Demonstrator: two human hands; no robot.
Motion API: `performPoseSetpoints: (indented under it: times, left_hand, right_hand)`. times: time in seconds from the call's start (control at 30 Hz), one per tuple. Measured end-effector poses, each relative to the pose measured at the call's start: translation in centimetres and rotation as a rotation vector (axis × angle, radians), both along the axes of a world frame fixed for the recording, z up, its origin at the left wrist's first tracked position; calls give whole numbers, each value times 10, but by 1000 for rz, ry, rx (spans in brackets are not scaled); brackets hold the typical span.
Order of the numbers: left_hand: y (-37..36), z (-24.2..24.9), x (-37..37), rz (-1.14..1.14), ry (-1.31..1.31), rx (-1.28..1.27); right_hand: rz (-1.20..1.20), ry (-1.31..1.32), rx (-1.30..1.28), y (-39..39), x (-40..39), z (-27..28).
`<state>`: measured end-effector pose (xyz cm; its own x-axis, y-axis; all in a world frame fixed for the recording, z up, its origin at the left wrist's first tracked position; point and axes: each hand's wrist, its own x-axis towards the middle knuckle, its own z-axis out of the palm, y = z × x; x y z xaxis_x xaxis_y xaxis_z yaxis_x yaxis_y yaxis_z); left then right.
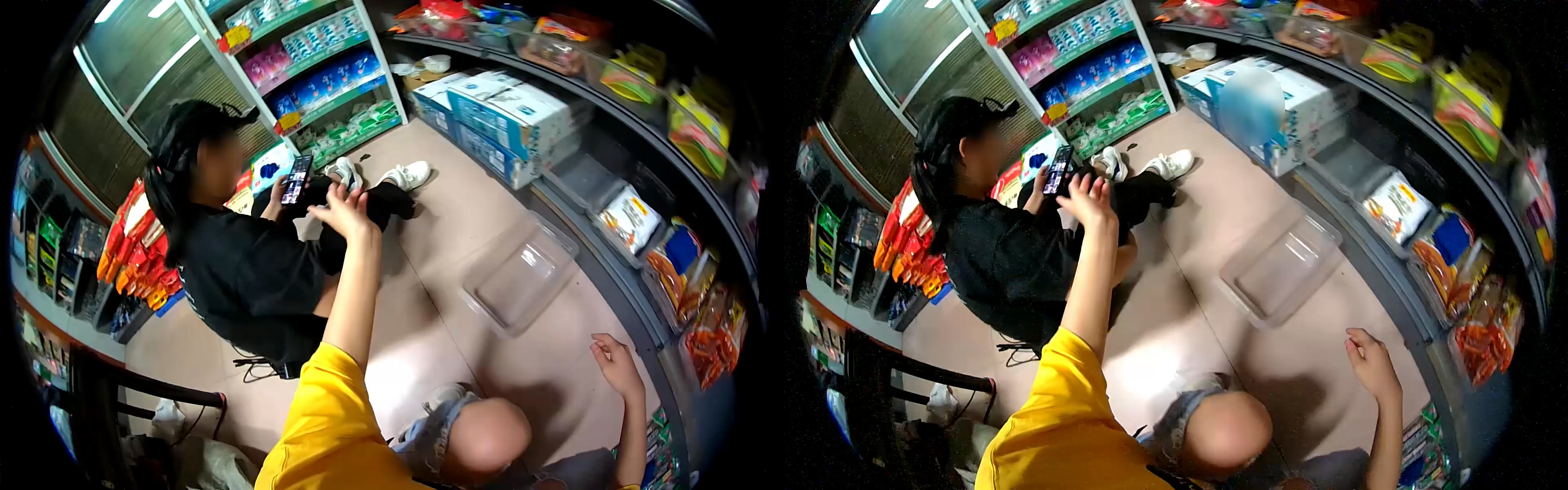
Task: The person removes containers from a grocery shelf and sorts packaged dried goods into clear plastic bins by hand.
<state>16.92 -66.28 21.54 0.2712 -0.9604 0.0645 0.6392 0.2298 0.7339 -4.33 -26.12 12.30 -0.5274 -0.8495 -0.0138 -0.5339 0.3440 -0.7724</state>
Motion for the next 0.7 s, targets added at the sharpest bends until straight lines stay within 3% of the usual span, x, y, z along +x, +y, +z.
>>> performPoseSetpoints:
  times: [0.07, 0.1, 0.13, 0.17, 0.2, 0.27, 0.3, 0.37, 0.4, 0.47, 0.57, 0.7]
  left_hand:
    - [-12, -5, 18, 51, 55, -50]
    - [-7, -18, 22, -82, -43, -117]
    - [13, -20, 14, -116, -104, -31]
    - [20, -59, 16, -351, -281, -177]
    - [65, -54, 8, -463, -355, -111]
    - [99, -139, 24, -1328, -719, -341]
    - [110, -116, 28, -1799, -1060, -481]
    - [137, -122, 44, -2086, -1512, -665]
    - [150, -139, 51, -2088, -1511, -658]
    - [160, -156, 58, -1499, -1411, -596]
    - [152, -160, 56, -1706, -1230, -475]
    - [136, -132, 47, -1887, -1244, -519]
  right_hand:
    - [24, -102, 4, -31, 7, -6]
    - [36, -90, 10, -47, 11, -5]
    - [43, -180, 94, -62, 17, -4]
    - [49, -268, 173, -75, 22, -4]
    - [85, -216, 131, -85, 28, -8]
    - [134, -167, 148, -100, 36, -10]
    - [175, -134, 168, -108, 39, -9]
    - [163, -179, 191, -117, 44, -6]
    - [150, -179, 173, -117, 43, -12]
    - [131, -182, 153, -123, 44, -17]
    - [90, -171, 196, -127, 50, -15]
    - [104, -136, 190, -133, 56, -8]
